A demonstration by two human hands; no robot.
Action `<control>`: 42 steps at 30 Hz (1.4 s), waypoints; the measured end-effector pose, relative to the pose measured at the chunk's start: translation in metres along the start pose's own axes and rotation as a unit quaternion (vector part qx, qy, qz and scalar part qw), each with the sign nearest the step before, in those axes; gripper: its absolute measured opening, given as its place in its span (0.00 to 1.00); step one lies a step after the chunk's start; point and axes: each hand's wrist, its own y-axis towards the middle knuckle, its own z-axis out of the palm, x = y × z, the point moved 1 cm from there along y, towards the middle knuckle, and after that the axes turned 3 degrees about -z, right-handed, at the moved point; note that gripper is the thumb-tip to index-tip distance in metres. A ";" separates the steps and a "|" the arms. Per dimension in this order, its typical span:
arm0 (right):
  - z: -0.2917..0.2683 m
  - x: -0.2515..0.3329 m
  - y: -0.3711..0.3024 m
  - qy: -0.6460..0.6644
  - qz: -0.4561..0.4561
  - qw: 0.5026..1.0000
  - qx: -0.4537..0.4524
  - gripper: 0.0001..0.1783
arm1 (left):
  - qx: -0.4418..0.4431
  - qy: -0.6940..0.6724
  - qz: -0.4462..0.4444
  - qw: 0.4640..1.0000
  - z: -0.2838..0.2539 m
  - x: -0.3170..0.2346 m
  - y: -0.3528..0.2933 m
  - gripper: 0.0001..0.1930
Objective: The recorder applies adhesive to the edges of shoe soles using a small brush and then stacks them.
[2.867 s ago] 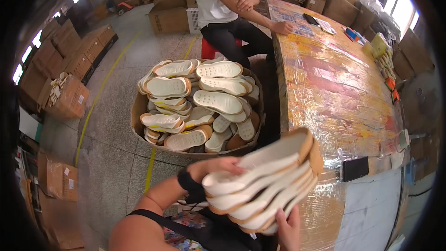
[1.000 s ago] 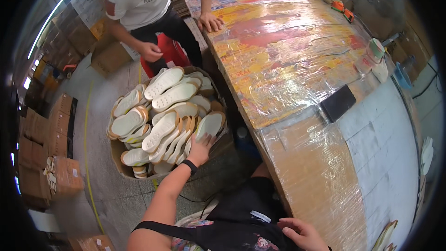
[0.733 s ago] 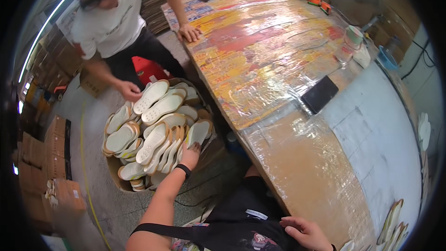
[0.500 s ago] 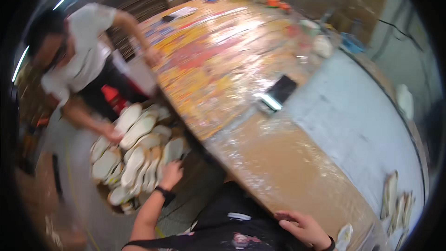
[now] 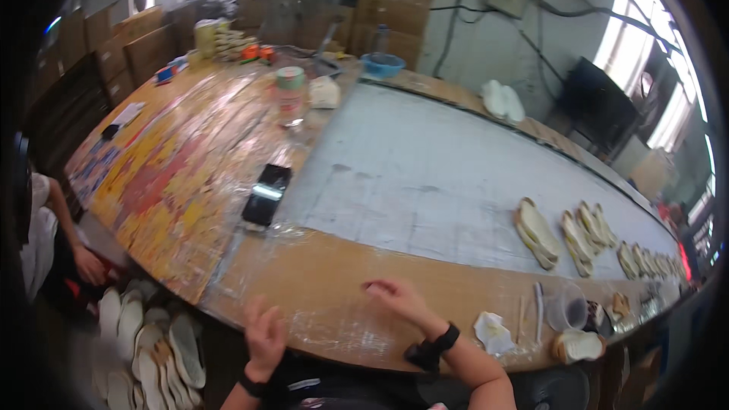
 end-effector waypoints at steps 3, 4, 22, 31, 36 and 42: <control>-0.031 -0.034 0.051 0.038 -0.015 0.983 -0.176 0.11 | 0.010 -0.024 0.001 1.000 0.013 -0.013 0.012 0.15; -0.042 -0.045 0.066 0.032 -0.018 0.974 -0.223 0.10 | 0.010 -0.036 -0.002 0.999 0.016 -0.014 0.014 0.15; -0.062 -0.090 0.110 -0.090 -0.040 0.971 -0.219 0.11 | 0.018 0.097 0.003 0.995 0.035 -0.025 0.016 0.07; -0.062 -0.079 0.103 -0.089 -0.047 0.969 -0.227 0.12 | 0.024 0.103 0.018 0.994 0.039 -0.027 0.015 0.06; -0.060 -0.078 0.102 -0.071 -0.028 0.971 -0.225 0.12 | 0.024 0.101 0.016 0.994 0.040 -0.025 0.014 0.06; -0.060 -0.079 0.102 -0.077 -0.029 0.969 -0.233 0.12 | 0.026 0.098 0.018 0.995 0.040 -0.028 0.015 0.05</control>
